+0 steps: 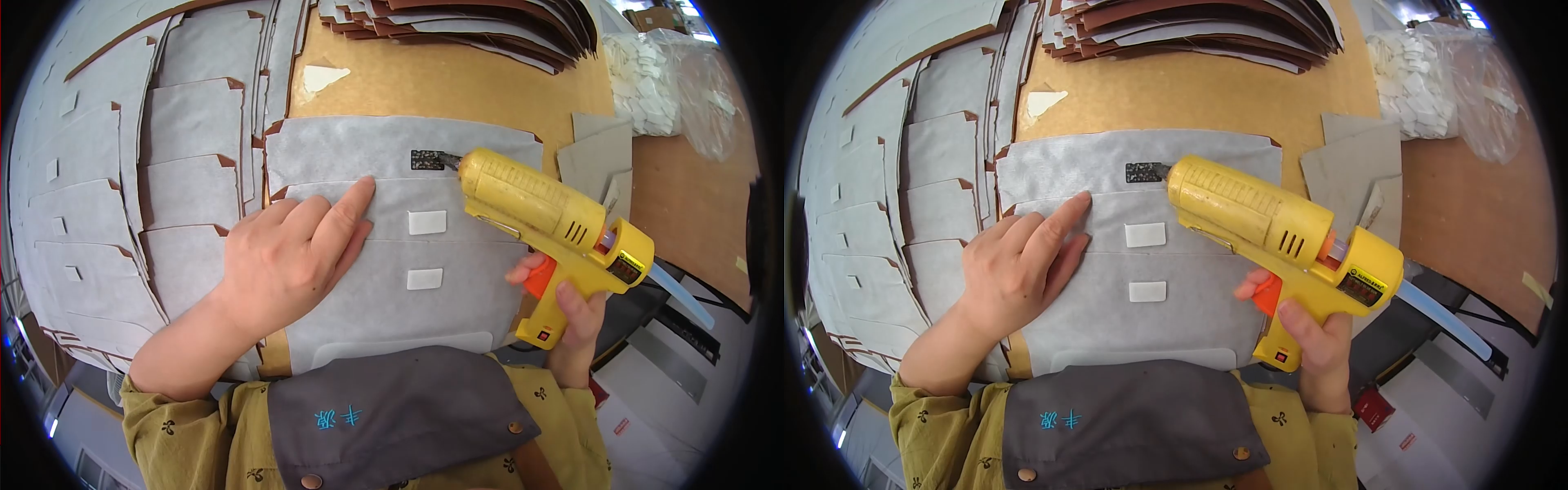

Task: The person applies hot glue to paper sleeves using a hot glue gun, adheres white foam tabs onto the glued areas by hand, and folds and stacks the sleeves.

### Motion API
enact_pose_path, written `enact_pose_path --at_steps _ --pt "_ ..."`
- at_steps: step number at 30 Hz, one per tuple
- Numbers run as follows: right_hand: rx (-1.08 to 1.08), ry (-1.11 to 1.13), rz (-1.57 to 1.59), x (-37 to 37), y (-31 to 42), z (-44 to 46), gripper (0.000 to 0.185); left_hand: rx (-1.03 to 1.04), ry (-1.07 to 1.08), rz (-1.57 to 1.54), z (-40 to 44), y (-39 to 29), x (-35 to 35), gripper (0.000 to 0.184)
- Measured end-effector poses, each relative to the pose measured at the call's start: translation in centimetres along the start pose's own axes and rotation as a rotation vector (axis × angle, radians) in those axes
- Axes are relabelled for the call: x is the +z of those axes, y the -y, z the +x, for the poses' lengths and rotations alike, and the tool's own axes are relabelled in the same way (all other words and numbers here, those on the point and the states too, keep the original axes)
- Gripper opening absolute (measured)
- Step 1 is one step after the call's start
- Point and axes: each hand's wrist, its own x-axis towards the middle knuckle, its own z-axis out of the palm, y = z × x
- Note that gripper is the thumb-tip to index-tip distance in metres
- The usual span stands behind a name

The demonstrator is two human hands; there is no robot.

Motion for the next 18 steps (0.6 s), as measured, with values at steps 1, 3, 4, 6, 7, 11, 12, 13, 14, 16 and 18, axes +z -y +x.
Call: enact_pose_path --at_steps 1,3,4,6,7,11,12,13,14,16,18 --pt "-0.002 0.006 -0.005 -0.11 -0.03 -0.05 0.053 0.0 -0.001 -0.001 0.0 0.0 0.04 0.04" --pt "-0.005 0.003 -0.005 -0.11 -0.07 -0.14 0.053 0.002 -0.005 -0.001 -0.02 0.04 0.1 0.04" --pt "-0.008 0.002 -0.004 -0.07 -0.08 -0.18 0.053 0.003 -0.008 0.001 -0.04 0.05 0.1 0.04" --pt "-0.011 0.001 -0.002 0.06 -0.05 -0.15 0.053 0.004 -0.007 0.005 -0.02 0.04 0.03 0.039" --pt "-0.013 0.001 0.001 0.1 -0.03 -0.14 0.053 0.004 -0.006 0.009 -0.02 0.04 0.0 0.039" --pt "-0.016 0.001 0.002 0.09 -0.03 -0.17 0.053 0.002 0.008 0.006 -0.07 0.06 0.02 0.039" --pt "-0.012 -0.005 0.005 0.2 0.03 -0.14 0.053 0.003 0.006 0.007 -0.06 0.06 0.04 0.039" --pt "-0.009 -0.012 0.008 0.26 0.06 -0.14 0.053 0.004 0.003 0.008 -0.03 0.07 0.04 0.039" --pt "-0.008 -0.012 0.008 0.22 0.05 -0.18 0.053 0.004 0.003 0.007 -0.02 0.09 0.04 0.039" --pt "-0.001 -0.017 0.011 0.11 -0.01 -0.29 0.054 0.006 0.006 0.002 -0.07 0.14 0.01 0.039" --pt "-0.01 -0.015 0.019 0.32 -0.04 -0.23 0.054 0.002 0.003 -0.001 -0.07 0.15 0.03 0.039"
